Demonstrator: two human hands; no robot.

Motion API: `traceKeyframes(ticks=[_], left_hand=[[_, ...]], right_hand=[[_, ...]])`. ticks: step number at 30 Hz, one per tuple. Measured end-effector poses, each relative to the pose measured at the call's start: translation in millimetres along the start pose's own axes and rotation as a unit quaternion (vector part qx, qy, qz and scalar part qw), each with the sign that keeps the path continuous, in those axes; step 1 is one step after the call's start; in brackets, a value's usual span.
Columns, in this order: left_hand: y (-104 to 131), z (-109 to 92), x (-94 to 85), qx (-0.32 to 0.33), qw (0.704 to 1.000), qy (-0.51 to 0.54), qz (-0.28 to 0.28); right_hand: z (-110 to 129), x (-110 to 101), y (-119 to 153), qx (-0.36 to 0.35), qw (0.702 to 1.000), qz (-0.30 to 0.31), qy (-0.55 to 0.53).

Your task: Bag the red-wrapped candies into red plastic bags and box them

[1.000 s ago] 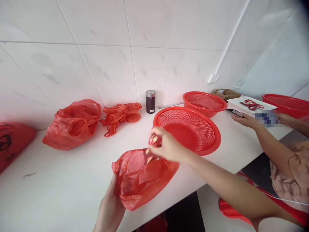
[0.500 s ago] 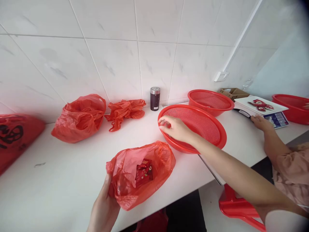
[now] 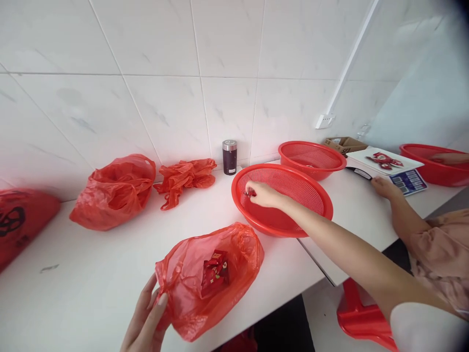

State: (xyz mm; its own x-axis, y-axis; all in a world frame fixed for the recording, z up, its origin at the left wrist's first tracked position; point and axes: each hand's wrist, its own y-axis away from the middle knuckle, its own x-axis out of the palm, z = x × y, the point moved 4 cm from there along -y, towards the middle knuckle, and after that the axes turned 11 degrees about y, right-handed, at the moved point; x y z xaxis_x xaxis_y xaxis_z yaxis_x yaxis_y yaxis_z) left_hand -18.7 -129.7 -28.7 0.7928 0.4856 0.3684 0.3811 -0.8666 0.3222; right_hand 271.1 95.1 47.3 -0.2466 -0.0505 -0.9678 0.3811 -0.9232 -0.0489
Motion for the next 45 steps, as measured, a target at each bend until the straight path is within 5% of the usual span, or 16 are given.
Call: traceKeyframes(ticks=[3,7,10,16,20,27,32,45], left_hand=[[1.7,-10.5,-1.0,0.038,0.998,-0.037,0.014],[-1.5,-14.9,-5.9,0.038,0.995,-0.079,0.048],[-5.8,-11.8,-15.1,0.026,0.993,-0.09,0.066],[-9.2,-3.4,-30.6,0.033,0.993,-0.079,0.075],[-10.6,-2.2,-33.6,0.038,0.995,-0.06,0.068],[-7.8,-14.0,-39.3,0.075,0.996,-0.024,0.047],[-5.3,-14.8,-38.0,0.075,0.996,-0.023,0.037],[1.4,-11.3,-33.8,0.061,0.996,-0.033,0.049]], right_hand=[[38.6,-21.7,21.6,-0.057,0.983,-0.123,-0.125],[100.3,4.5,62.1,-0.171,0.972,-0.014,-0.158],[116.4,35.0,79.1,-0.181,0.979,0.035,-0.082],[114.5,84.2,89.1,-0.197,0.973,0.098,-0.065],[117.7,101.3,89.2,-0.196,0.977,0.075,0.034],[107.5,76.5,91.9,-0.168,0.976,0.003,0.135],[93.7,64.3,100.9,-0.092,0.967,0.07,0.227],[58.3,80.3,98.5,-0.018,0.961,0.132,0.241]])
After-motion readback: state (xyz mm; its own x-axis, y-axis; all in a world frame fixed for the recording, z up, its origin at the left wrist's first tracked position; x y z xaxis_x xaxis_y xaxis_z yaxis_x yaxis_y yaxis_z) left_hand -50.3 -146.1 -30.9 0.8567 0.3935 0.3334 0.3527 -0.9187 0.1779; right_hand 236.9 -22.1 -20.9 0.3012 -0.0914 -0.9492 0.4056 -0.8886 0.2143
